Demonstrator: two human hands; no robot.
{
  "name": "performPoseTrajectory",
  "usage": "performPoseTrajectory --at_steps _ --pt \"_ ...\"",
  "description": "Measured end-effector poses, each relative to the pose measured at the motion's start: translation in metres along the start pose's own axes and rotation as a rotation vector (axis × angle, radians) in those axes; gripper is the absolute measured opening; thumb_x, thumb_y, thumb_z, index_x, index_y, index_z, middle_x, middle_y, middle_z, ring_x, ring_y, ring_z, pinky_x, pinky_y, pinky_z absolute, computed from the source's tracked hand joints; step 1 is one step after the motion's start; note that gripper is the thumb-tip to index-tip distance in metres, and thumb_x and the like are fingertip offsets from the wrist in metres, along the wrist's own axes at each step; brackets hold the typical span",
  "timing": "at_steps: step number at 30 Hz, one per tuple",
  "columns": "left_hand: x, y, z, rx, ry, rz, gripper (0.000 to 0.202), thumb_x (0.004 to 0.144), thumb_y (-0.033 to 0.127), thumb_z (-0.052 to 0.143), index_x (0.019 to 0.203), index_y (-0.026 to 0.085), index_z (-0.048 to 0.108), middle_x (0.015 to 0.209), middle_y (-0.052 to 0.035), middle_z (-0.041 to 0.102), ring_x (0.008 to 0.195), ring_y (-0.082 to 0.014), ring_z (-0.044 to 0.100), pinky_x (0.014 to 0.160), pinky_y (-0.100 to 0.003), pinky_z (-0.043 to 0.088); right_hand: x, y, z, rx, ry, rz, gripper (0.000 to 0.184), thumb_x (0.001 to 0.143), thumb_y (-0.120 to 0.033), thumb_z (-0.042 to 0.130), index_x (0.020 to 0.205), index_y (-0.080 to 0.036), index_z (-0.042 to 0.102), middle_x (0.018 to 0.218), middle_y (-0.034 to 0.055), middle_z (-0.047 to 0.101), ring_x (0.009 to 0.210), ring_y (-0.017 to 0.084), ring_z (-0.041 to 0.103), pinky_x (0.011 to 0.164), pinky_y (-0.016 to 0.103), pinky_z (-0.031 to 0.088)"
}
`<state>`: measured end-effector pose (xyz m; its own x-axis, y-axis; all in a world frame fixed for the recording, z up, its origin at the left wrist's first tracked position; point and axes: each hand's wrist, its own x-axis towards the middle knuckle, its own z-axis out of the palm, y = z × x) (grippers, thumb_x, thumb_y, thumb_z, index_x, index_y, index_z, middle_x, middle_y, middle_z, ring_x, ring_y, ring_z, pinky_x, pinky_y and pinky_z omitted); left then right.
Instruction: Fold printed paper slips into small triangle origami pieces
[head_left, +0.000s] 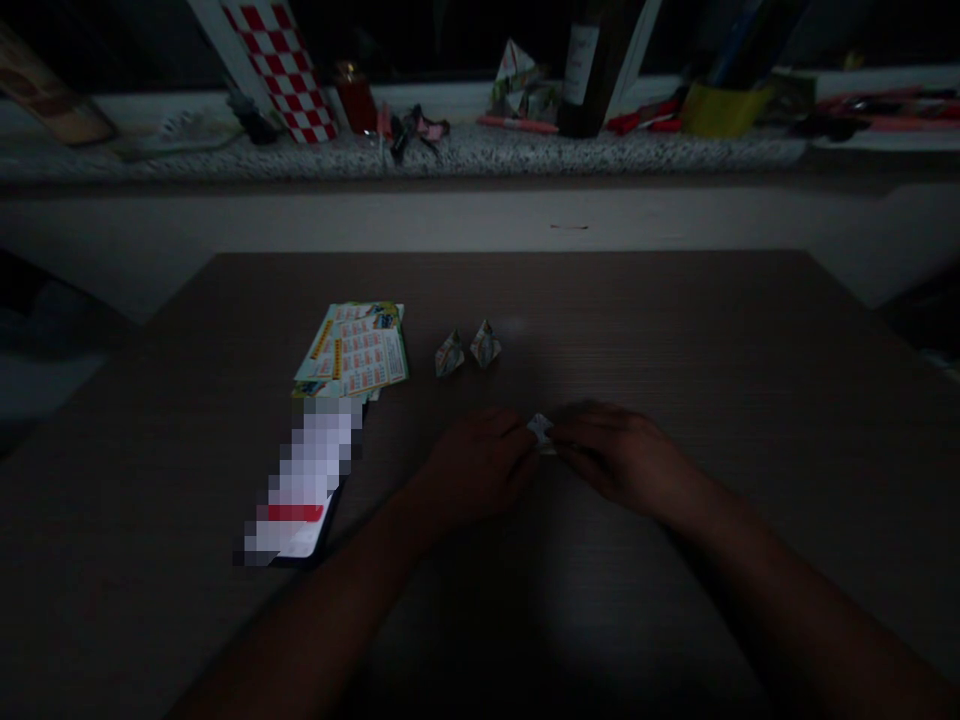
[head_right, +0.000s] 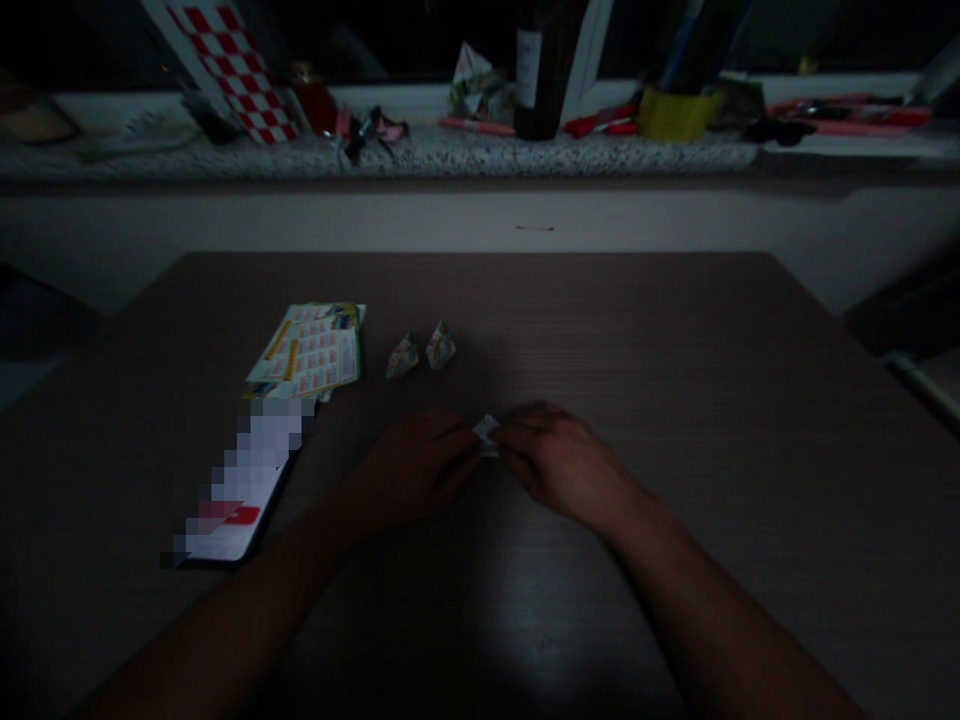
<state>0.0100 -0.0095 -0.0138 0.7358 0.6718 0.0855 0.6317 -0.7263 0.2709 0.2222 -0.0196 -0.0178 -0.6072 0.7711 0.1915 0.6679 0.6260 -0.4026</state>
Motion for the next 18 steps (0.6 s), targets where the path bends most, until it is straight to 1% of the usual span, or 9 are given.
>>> performPoseTrajectory --at_steps 3,9,13,18 --pt "0.002 0.000 0.002 0.002 0.006 -0.013 0.024 0.095 0.027 0.040 0.098 0.015 0.061 0.094 -0.0077 0.062 0.085 -0.0188 0.056 0.076 -0.032 0.044 0.001 0.001 0.001 -0.025 0.014 -0.009 0.023 0.091 -0.018 0.052 0.108 -0.021 0.067 0.093 0.0053 0.073 0.084 0.021 0.065 0.079 0.034 0.049" --pt "0.005 -0.001 0.006 -0.007 0.016 -0.029 0.022 0.094 0.024 0.041 0.096 0.014 0.060 0.093 -0.0083 0.062 0.084 -0.0191 0.056 0.076 -0.032 0.045 0.002 0.003 0.004 -0.037 0.048 -0.011 0.028 0.090 -0.017 0.051 0.112 -0.023 0.066 0.097 0.0052 0.073 0.085 0.020 0.067 0.080 0.034 0.050" --pt "0.006 -0.002 0.010 -0.002 0.028 -0.054 0.019 0.093 0.021 0.043 0.094 0.014 0.060 0.092 -0.0081 0.062 0.084 -0.0202 0.057 0.076 -0.033 0.045 0.002 0.004 0.006 -0.052 0.055 -0.001 0.027 0.090 -0.016 0.051 0.111 -0.022 0.066 0.100 0.0068 0.072 0.086 0.021 0.067 0.079 0.034 0.050" --pt "0.009 -0.001 0.014 0.016 0.051 -0.072 0.020 0.093 0.022 0.042 0.095 0.014 0.060 0.088 -0.0078 0.063 0.083 -0.0211 0.058 0.077 -0.034 0.046 0.004 0.004 0.006 -0.042 0.032 0.019 0.027 0.089 -0.016 0.051 0.112 -0.020 0.065 0.098 0.0072 0.070 0.085 0.020 0.065 0.077 0.032 0.051"
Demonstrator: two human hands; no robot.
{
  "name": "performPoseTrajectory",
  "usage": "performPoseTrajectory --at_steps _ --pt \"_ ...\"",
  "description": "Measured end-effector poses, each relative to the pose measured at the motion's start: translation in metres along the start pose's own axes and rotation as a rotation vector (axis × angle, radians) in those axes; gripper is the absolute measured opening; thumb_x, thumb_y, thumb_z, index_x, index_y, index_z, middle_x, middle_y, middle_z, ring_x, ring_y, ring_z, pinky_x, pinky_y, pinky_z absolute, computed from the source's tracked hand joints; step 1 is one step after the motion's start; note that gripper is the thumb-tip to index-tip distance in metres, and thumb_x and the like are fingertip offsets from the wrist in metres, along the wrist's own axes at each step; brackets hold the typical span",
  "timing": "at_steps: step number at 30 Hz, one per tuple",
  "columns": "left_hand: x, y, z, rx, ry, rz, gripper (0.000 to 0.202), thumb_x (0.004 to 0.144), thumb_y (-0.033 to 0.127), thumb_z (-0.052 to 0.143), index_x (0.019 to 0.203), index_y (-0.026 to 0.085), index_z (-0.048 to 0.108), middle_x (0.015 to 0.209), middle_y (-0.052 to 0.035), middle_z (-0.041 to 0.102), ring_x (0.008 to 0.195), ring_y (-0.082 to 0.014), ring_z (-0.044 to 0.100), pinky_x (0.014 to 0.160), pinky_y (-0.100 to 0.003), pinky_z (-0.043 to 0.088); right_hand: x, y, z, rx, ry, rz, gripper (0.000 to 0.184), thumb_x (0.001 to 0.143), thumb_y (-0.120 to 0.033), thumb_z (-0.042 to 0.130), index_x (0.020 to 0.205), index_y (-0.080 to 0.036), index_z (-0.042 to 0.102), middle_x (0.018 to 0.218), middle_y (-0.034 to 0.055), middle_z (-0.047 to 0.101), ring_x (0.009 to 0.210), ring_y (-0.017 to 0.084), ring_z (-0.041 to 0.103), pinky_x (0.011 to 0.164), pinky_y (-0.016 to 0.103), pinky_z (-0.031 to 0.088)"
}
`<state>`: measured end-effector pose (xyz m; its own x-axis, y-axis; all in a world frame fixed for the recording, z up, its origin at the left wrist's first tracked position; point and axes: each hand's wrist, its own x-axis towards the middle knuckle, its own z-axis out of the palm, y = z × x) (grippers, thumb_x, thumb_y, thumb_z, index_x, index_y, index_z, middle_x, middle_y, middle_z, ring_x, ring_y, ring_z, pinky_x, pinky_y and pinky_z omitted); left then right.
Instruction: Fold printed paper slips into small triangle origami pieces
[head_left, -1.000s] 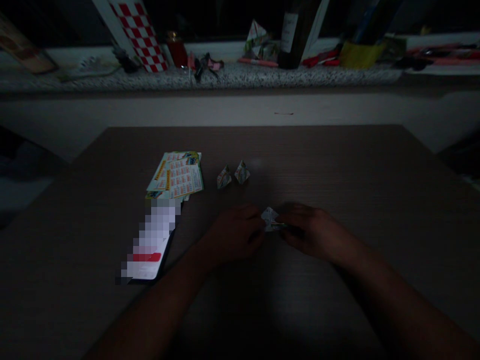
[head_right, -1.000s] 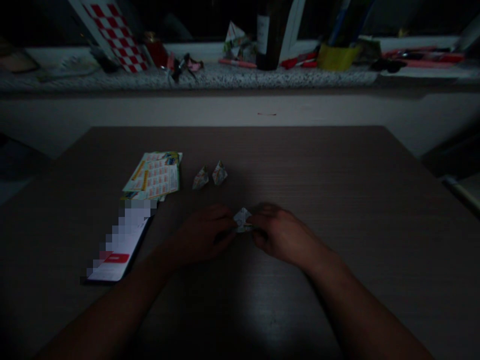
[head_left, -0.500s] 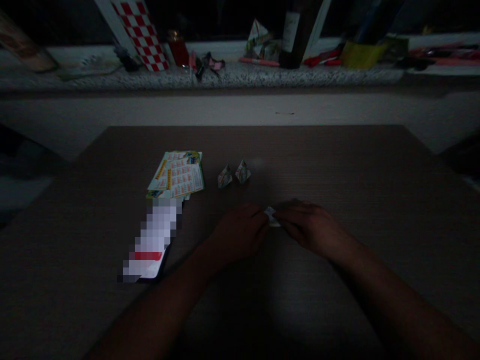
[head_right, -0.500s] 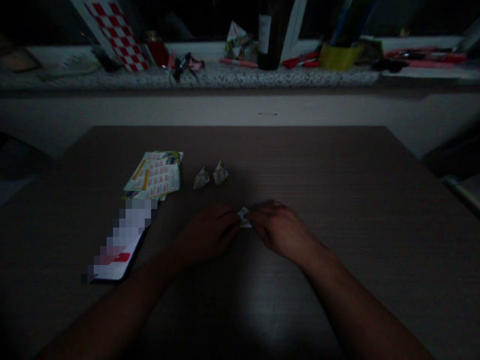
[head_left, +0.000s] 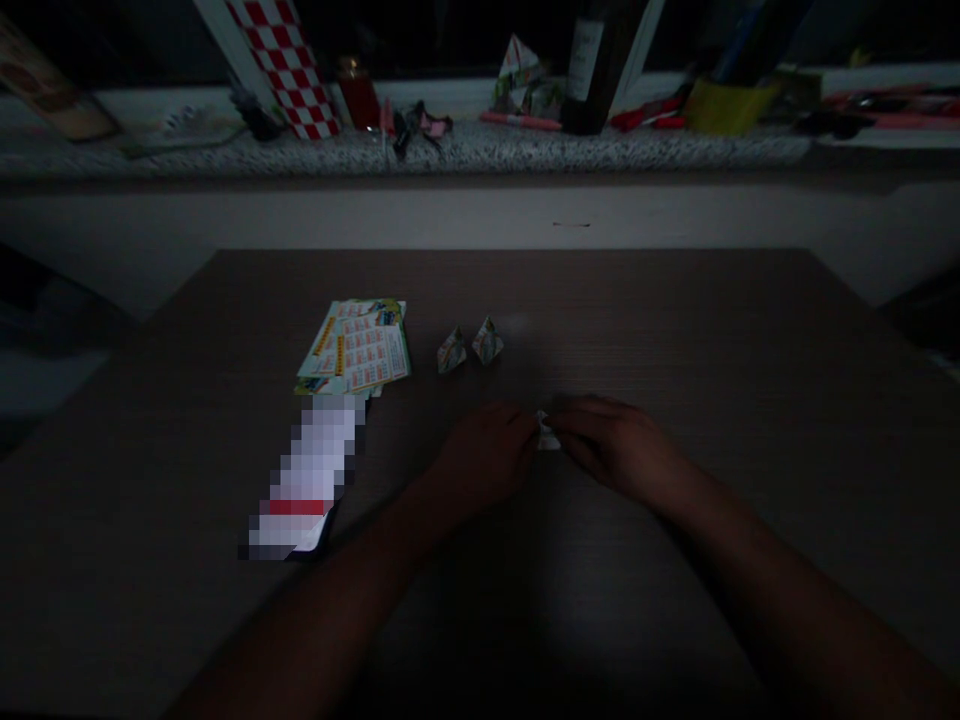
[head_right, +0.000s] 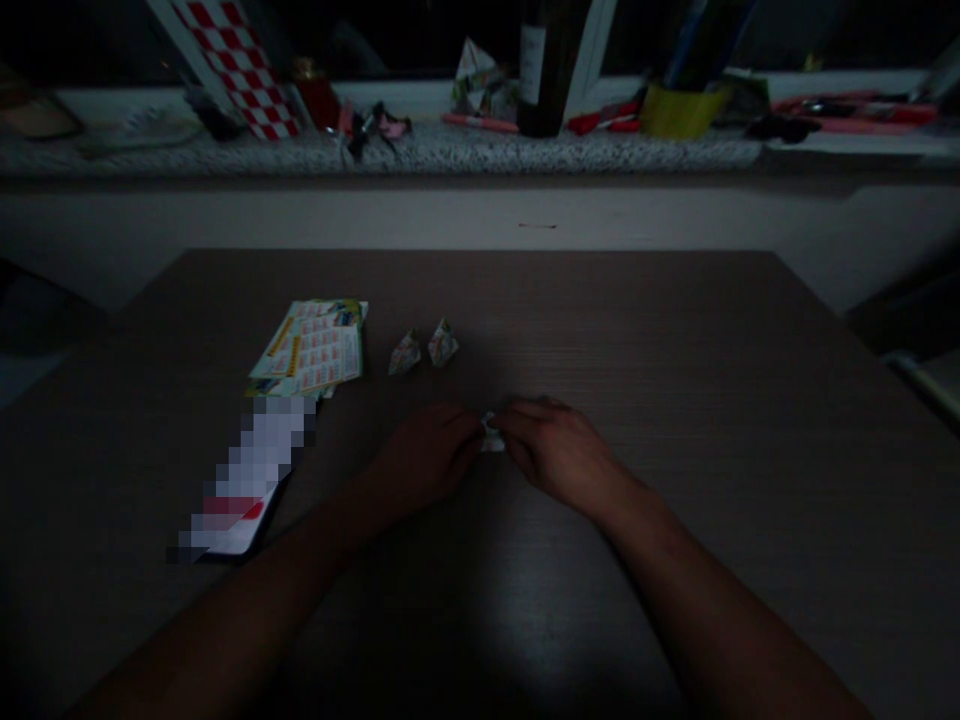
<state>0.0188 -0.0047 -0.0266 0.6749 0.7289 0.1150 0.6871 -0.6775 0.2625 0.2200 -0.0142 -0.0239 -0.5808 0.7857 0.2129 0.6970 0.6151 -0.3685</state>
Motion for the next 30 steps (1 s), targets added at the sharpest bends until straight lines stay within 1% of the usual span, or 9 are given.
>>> performPoseTrajectory --at_steps 6,11,15,19,25,30 --pt "0.003 0.001 -0.002 0.014 -0.020 -0.012 0.018 0.091 0.022 0.043 0.093 0.014 0.059 0.088 -0.0082 0.064 0.083 -0.0216 0.059 0.075 -0.034 0.046 0.001 0.002 0.003 0.045 -0.006 0.008 0.028 0.089 -0.014 0.051 0.112 -0.021 0.065 0.098 0.0072 0.069 0.087 0.021 0.065 0.080 0.034 0.050" --pt "0.005 0.001 -0.003 0.012 -0.037 -0.029 0.016 0.090 0.021 0.045 0.094 0.014 0.059 0.088 -0.0081 0.065 0.083 -0.0217 0.060 0.076 -0.034 0.047 0.002 0.003 0.004 0.119 0.019 -0.011 0.024 0.088 -0.015 0.054 0.109 -0.019 0.064 0.099 0.0082 0.069 0.093 0.022 0.061 0.083 0.035 0.049" --pt "0.006 0.001 -0.002 0.002 -0.059 -0.045 0.017 0.091 0.022 0.044 0.095 0.014 0.059 0.089 -0.0078 0.065 0.086 -0.0217 0.061 0.078 -0.034 0.047 0.002 0.005 0.006 0.160 0.035 -0.006 0.020 0.089 -0.020 0.057 0.107 -0.019 0.065 0.099 0.0080 0.068 0.094 0.022 0.061 0.085 0.035 0.049" --pt "0.006 0.002 -0.003 -0.003 -0.062 -0.051 0.020 0.092 0.024 0.042 0.096 0.014 0.059 0.090 -0.0081 0.066 0.087 -0.0220 0.061 0.079 -0.034 0.047 0.003 0.003 0.009 0.149 0.059 0.030 0.021 0.085 -0.024 0.063 0.106 -0.018 0.065 0.100 0.0084 0.069 0.094 0.022 0.061 0.085 0.036 0.049" --pt "0.005 0.001 -0.003 -0.006 -0.055 -0.056 0.019 0.091 0.023 0.043 0.096 0.015 0.059 0.092 -0.0084 0.066 0.087 -0.0225 0.061 0.077 -0.034 0.047 0.007 -0.003 0.010 0.135 0.096 0.078 0.021 0.081 -0.018 0.068 0.101 -0.017 0.067 0.094 0.0077 0.070 0.089 0.023 0.062 0.081 0.035 0.049" --pt "0.006 0.001 -0.001 0.004 -0.039 -0.048 0.019 0.090 0.022 0.043 0.094 0.014 0.060 0.090 -0.0086 0.066 0.084 -0.0224 0.061 0.075 -0.034 0.047 0.007 0.003 0.011 0.189 0.107 0.070 0.020 0.079 -0.017 0.070 0.099 -0.018 0.069 0.093 0.0065 0.071 0.085 0.021 0.064 0.078 0.034 0.050"
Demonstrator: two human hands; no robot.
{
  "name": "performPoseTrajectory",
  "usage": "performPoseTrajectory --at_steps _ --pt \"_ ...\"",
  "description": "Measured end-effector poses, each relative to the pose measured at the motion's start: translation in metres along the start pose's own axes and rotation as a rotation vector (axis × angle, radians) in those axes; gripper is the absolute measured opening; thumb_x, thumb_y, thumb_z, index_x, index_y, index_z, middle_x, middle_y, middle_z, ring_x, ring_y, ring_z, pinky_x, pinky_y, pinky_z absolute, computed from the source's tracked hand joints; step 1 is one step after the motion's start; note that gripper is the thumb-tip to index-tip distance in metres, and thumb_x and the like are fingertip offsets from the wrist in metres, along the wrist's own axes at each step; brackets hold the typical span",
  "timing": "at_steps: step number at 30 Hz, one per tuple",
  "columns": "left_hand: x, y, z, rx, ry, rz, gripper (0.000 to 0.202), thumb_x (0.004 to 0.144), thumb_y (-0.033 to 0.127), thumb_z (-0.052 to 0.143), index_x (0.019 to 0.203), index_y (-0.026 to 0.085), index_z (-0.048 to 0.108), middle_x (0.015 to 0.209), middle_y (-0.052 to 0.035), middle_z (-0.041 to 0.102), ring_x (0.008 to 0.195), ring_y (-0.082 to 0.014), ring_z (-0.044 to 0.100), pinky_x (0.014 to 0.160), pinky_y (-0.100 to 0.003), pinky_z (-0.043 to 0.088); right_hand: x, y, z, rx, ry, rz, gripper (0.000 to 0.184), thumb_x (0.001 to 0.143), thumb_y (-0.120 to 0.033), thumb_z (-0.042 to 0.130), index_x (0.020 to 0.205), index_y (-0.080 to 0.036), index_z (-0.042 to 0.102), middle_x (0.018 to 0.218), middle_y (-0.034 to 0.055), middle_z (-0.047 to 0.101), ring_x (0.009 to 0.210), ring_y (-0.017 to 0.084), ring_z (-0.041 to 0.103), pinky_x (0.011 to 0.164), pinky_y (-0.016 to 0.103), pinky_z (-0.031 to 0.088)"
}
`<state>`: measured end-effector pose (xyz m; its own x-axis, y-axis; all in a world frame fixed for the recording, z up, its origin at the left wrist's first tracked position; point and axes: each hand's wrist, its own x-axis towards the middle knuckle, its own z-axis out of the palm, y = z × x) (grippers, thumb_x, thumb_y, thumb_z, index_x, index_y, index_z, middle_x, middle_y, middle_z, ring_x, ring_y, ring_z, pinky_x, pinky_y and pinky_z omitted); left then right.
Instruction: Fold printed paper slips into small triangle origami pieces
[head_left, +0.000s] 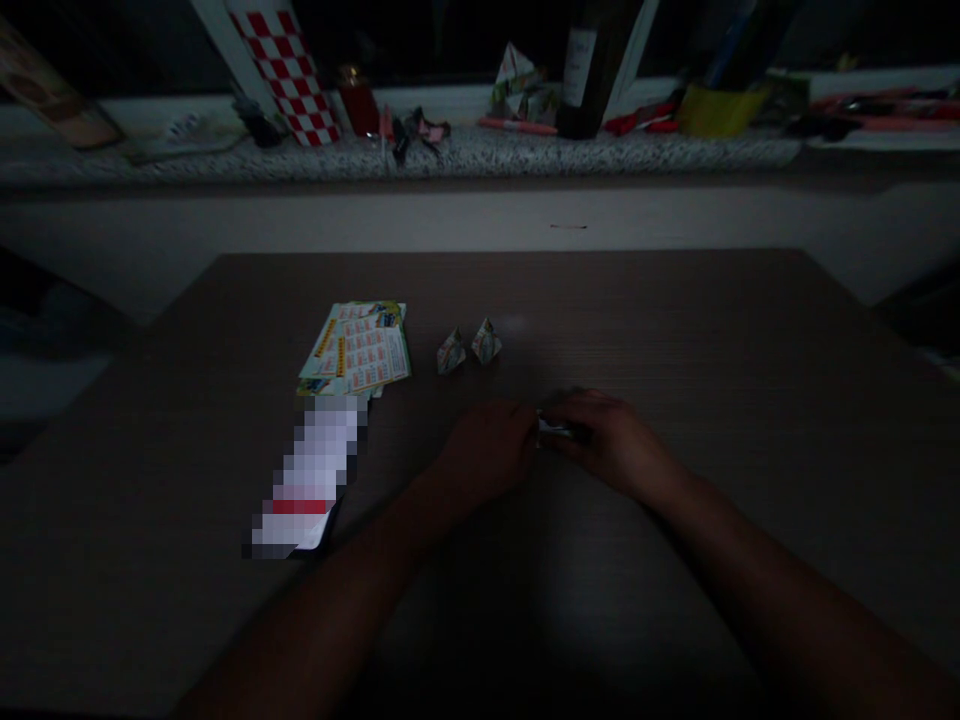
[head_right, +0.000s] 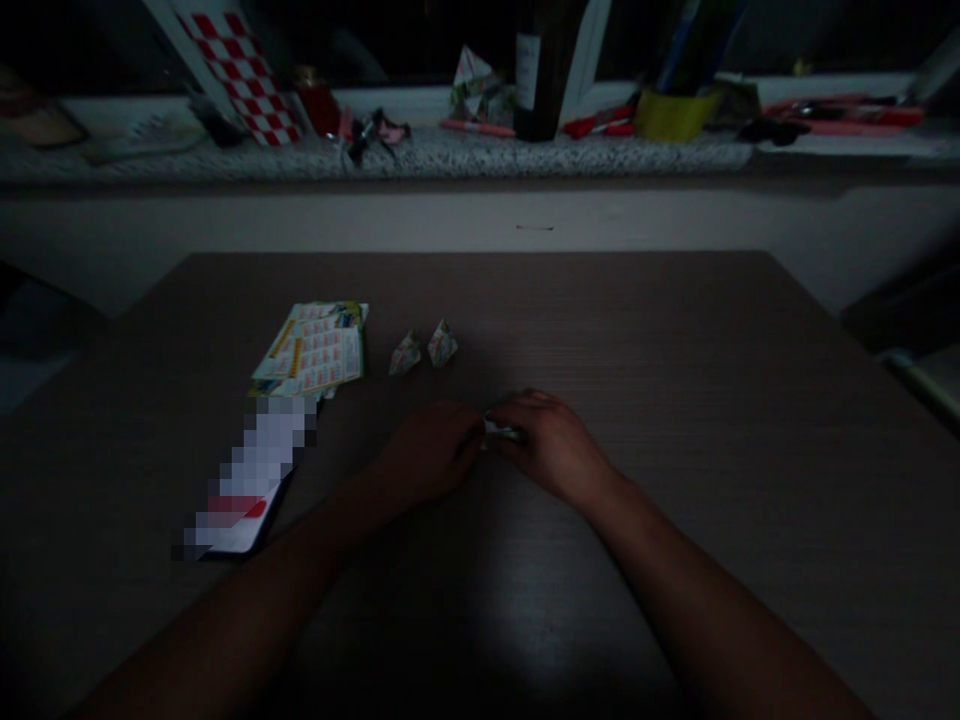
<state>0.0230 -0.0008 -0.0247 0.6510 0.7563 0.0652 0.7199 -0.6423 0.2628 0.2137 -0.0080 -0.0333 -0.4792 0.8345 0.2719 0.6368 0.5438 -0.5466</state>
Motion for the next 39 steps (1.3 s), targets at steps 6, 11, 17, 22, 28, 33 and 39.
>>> performPoseTrajectory --at_steps 6,11,17,22,28,33,39 --pt "0.001 -0.001 0.000 -0.004 0.006 0.011 0.018 0.090 0.021 0.043 0.092 0.014 0.060 0.089 -0.0080 0.066 0.083 -0.0213 0.061 0.075 -0.033 0.047 -0.004 0.009 -0.005 0.129 -0.020 0.039 0.022 0.080 -0.010 0.063 0.098 -0.021 0.070 0.093 0.0050 0.073 0.086 0.019 0.065 0.078 0.031 0.050" --pt "0.001 -0.001 0.000 0.007 -0.010 0.002 0.018 0.091 0.022 0.043 0.092 0.015 0.059 0.088 -0.0073 0.065 0.082 -0.0208 0.060 0.074 -0.032 0.046 -0.005 0.013 -0.007 0.157 -0.015 0.072 0.019 0.081 -0.011 0.062 0.094 -0.021 0.071 0.089 0.0049 0.072 0.082 0.019 0.066 0.074 0.030 0.051" --pt "0.000 0.000 0.000 0.012 0.007 0.001 0.020 0.091 0.023 0.041 0.093 0.015 0.059 0.091 -0.0081 0.066 0.084 -0.0213 0.060 0.077 -0.034 0.047 -0.005 0.014 -0.005 0.167 -0.024 0.083 0.018 0.081 -0.011 0.062 0.093 -0.021 0.071 0.090 0.0050 0.072 0.082 0.019 0.066 0.074 0.030 0.051" --pt "-0.001 0.004 0.002 -0.011 0.021 -0.054 0.022 0.088 0.031 0.049 0.098 0.015 0.058 0.097 -0.0086 0.065 0.090 -0.0234 0.060 0.080 -0.035 0.047 -0.004 0.014 -0.005 0.153 -0.013 0.075 0.019 0.080 -0.010 0.063 0.092 -0.022 0.072 0.087 0.0041 0.072 0.079 0.018 0.067 0.073 0.030 0.051" --pt "0.000 0.011 -0.001 -0.047 0.026 -0.183 0.022 0.083 0.037 0.055 0.094 0.018 0.059 0.095 -0.0067 0.066 0.088 -0.0233 0.062 0.079 -0.035 0.048 -0.004 0.014 -0.006 0.182 -0.006 0.080 0.020 0.079 -0.011 0.063 0.092 -0.022 0.073 0.086 0.0046 0.072 0.079 0.019 0.067 0.071 0.030 0.051" --pt "-0.001 0.010 -0.008 -0.059 0.002 -0.253 0.021 0.080 0.034 0.059 0.095 0.019 0.059 0.095 -0.0053 0.068 0.085 -0.0233 0.064 0.072 -0.034 0.047 -0.004 0.012 -0.007 0.189 -0.007 0.080 0.019 0.079 -0.012 0.063 0.092 -0.021 0.073 0.088 0.0052 0.073 0.080 0.019 0.068 0.072 0.031 0.052" --pt "-0.009 0.002 -0.017 -0.076 -0.035 -0.342 0.021 0.078 0.034 0.061 0.094 0.020 0.059 0.088 -0.0044 0.069 0.075 -0.0217 0.064 0.062 -0.031 0.044 -0.004 0.010 -0.007 0.149 -0.007 0.082 0.016 0.082 -0.015 0.063 0.093 -0.023 0.072 0.089 0.0045 0.073 0.080 0.019 0.067 0.072 0.031 0.052"
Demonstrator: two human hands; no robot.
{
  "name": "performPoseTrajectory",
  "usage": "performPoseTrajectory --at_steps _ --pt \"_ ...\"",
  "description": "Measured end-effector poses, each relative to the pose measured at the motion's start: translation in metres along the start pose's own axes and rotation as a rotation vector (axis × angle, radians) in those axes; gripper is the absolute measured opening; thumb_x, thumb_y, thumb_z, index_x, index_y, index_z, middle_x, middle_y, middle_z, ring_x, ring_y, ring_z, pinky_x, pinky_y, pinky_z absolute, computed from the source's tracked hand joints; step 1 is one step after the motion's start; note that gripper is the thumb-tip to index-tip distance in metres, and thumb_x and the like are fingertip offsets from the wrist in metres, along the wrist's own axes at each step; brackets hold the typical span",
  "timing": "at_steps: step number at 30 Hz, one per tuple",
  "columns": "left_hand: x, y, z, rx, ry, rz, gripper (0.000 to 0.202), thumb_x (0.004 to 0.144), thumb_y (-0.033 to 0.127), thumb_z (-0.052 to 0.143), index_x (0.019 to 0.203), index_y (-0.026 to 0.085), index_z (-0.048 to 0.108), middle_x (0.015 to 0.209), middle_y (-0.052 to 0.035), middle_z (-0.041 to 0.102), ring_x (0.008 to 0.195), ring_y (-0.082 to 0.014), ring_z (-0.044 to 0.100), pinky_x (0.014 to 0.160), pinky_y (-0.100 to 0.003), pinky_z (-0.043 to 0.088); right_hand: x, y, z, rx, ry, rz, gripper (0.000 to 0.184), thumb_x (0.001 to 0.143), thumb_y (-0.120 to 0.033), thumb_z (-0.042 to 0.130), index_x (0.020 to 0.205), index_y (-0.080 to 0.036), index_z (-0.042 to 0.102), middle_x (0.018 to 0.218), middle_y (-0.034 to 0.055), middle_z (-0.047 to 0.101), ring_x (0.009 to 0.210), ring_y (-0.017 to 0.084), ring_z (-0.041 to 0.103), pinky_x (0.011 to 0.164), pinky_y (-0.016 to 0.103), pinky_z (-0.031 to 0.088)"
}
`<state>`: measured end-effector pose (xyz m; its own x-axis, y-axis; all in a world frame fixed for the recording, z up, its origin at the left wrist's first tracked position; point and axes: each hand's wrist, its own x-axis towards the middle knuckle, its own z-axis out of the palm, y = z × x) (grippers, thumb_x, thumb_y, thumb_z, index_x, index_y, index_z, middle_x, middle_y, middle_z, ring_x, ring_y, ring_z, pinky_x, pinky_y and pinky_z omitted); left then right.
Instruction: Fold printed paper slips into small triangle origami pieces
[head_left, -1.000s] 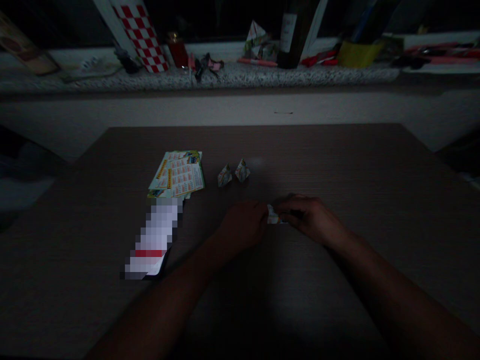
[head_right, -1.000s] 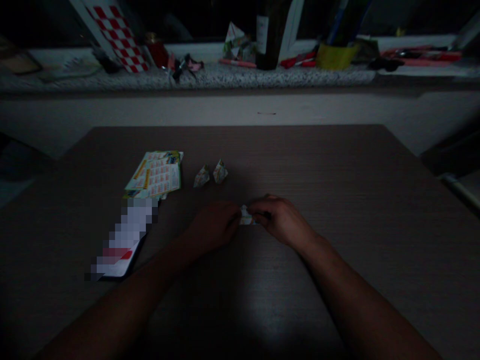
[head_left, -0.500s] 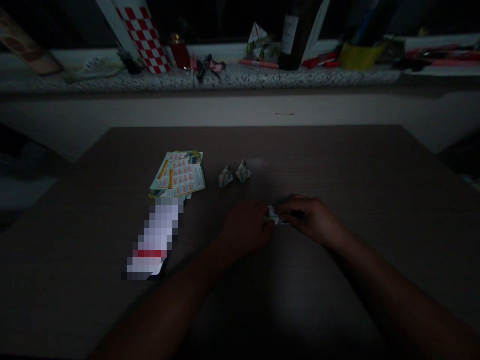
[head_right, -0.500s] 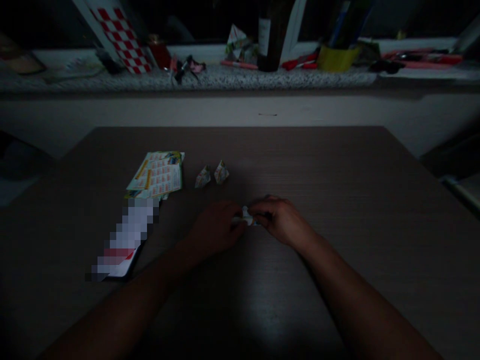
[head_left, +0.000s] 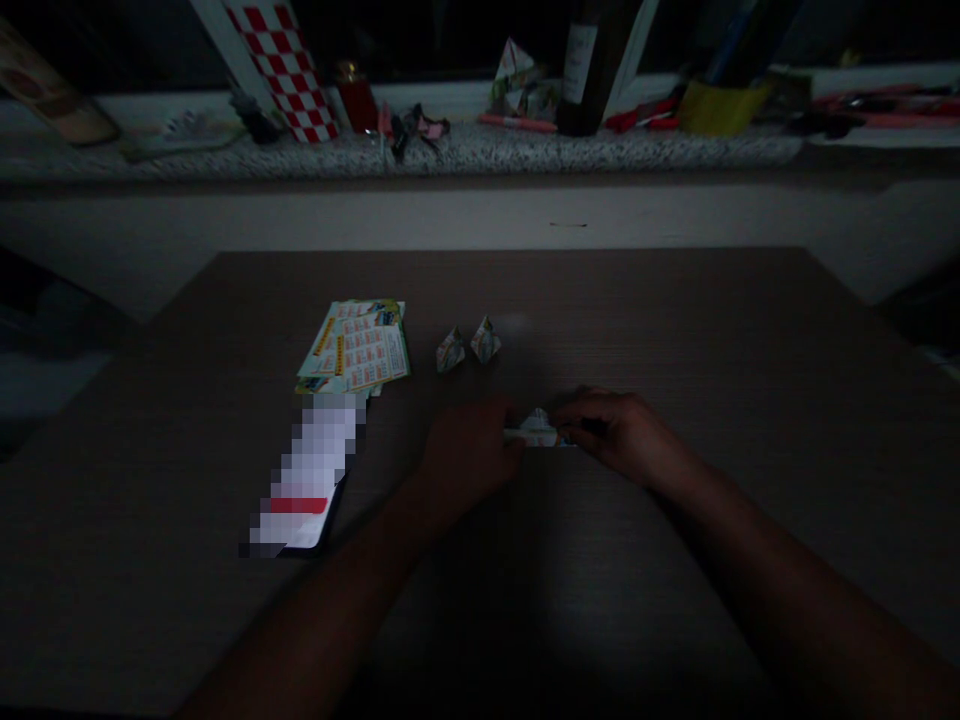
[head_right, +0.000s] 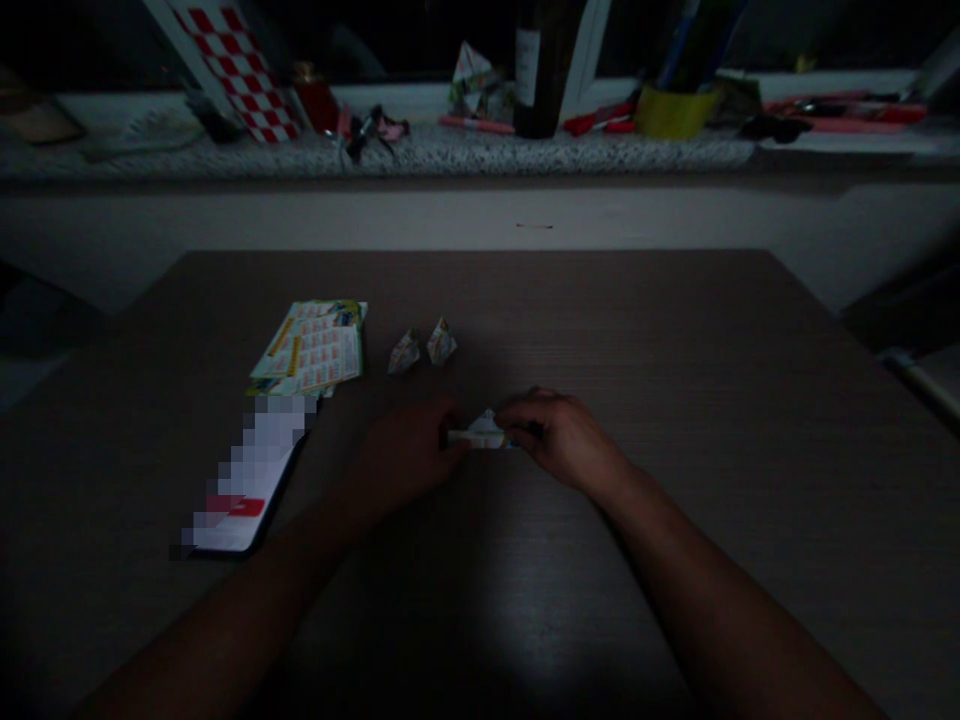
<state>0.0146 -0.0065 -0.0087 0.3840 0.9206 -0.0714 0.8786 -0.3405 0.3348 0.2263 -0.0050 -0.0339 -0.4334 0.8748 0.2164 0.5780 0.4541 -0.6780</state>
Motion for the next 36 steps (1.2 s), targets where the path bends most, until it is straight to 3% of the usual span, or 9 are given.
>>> performPoseTrajectory --at_steps 6,14,17,19,22,25,29,33,36 --pt "-0.003 -0.012 -0.003 -0.014 -0.026 -0.069 0.018 0.077 0.033 0.061 0.088 0.020 0.061 0.084 -0.0046 0.069 0.073 -0.0212 0.063 0.057 -0.029 0.041 0.000 0.002 0.001 -0.019 -0.010 0.005 0.018 0.081 -0.013 0.063 0.095 -0.022 0.072 0.091 0.0052 0.072 0.081 0.019 0.067 0.074 0.031 0.052" --pt "-0.001 -0.017 -0.004 -0.104 -0.053 -0.037 0.016 0.076 0.029 0.062 0.089 0.021 0.064 0.083 -0.0027 0.067 0.072 -0.0204 0.062 0.061 -0.029 0.043 -0.001 0.004 0.001 -0.027 0.006 -0.031 0.018 0.082 -0.013 0.064 0.095 -0.023 0.071 0.090 0.0037 0.073 0.081 0.018 0.067 0.073 0.030 0.052" --pt "-0.002 -0.009 0.003 -0.105 0.049 0.037 0.029 0.077 0.042 0.063 0.092 0.018 0.064 0.090 -0.0058 0.065 0.082 -0.0225 0.060 0.073 -0.034 0.046 -0.001 0.003 0.001 -0.032 0.002 -0.058 0.018 0.083 -0.015 0.063 0.096 -0.023 0.071 0.091 0.0043 0.072 0.082 0.018 0.066 0.074 0.031 0.052" --pt "-0.001 -0.003 0.009 -0.077 0.123 0.088 0.033 0.078 0.043 0.063 0.099 0.018 0.064 0.097 -0.0081 0.062 0.092 -0.0246 0.058 0.082 -0.037 0.045 -0.001 0.003 0.001 -0.041 -0.001 -0.080 0.018 0.083 -0.015 0.062 0.097 -0.023 0.070 0.090 0.0045 0.072 0.083 0.019 0.066 0.075 0.032 0.052" --pt "0.001 0.002 0.016 -0.073 0.138 0.106 0.029 0.080 0.038 0.062 0.099 0.017 0.064 0.098 -0.0086 0.059 0.096 -0.0253 0.055 0.085 -0.039 0.044 -0.001 0.004 0.001 -0.066 0.025 -0.129 0.023 0.082 -0.014 0.062 0.102 -0.023 0.069 0.097 0.0061 0.071 0.093 0.022 0.064 0.083 0.037 0.050" --pt "0.003 0.002 0.019 -0.104 0.132 0.089 0.025 0.078 0.034 0.065 0.096 0.017 0.065 0.099 -0.0073 0.059 0.098 -0.0249 0.055 0.088 -0.039 0.043 -0.001 0.005 0.002 -0.151 0.050 -0.141 0.032 0.081 -0.017 0.064 0.112 -0.024 0.065 0.117 0.0088 0.066 0.111 0.026 0.057 0.094 0.045 0.044" --pt "0.003 0.001 0.021 -0.138 0.138 0.074 0.026 0.078 0.037 0.066 0.095 0.017 0.065 0.099 -0.0072 0.058 0.099 -0.0247 0.054 0.088 -0.039 0.043 -0.002 0.003 0.006 -0.272 -0.010 -0.106 0.034 0.084 -0.028 0.062 0.118 -0.022 0.062 0.132 0.0117 0.057 0.124 0.031 0.047 0.101 0.052 0.036" --pt "0.002 0.000 0.023 -0.144 0.165 0.087 0.033 0.079 0.040 0.065 0.102 0.016 0.063 0.102 -0.0080 0.058 0.101 -0.0253 0.053 0.088 -0.039 0.043 -0.001 0.000 0.009 -0.256 -0.032 -0.102 0.039 0.084 -0.028 0.063 0.121 -0.020 0.060 0.132 0.0127 0.056 0.126 0.032 0.045 0.103 0.052 0.034" --pt "0.002 -0.001 0.023 -0.152 0.168 0.101 0.034 0.078 0.037 0.065 0.106 0.017 0.063 0.104 -0.0086 0.058 0.101 -0.0256 0.052 0.087 -0.039 0.043 0.001 -0.002 0.010 -0.127 0.000 -0.099 0.038 0.080 -0.024 0.067 0.118 -0.021 0.060 0.122 0.0107 0.063 0.117 0.028 0.053 0.100 0.048 0.039"
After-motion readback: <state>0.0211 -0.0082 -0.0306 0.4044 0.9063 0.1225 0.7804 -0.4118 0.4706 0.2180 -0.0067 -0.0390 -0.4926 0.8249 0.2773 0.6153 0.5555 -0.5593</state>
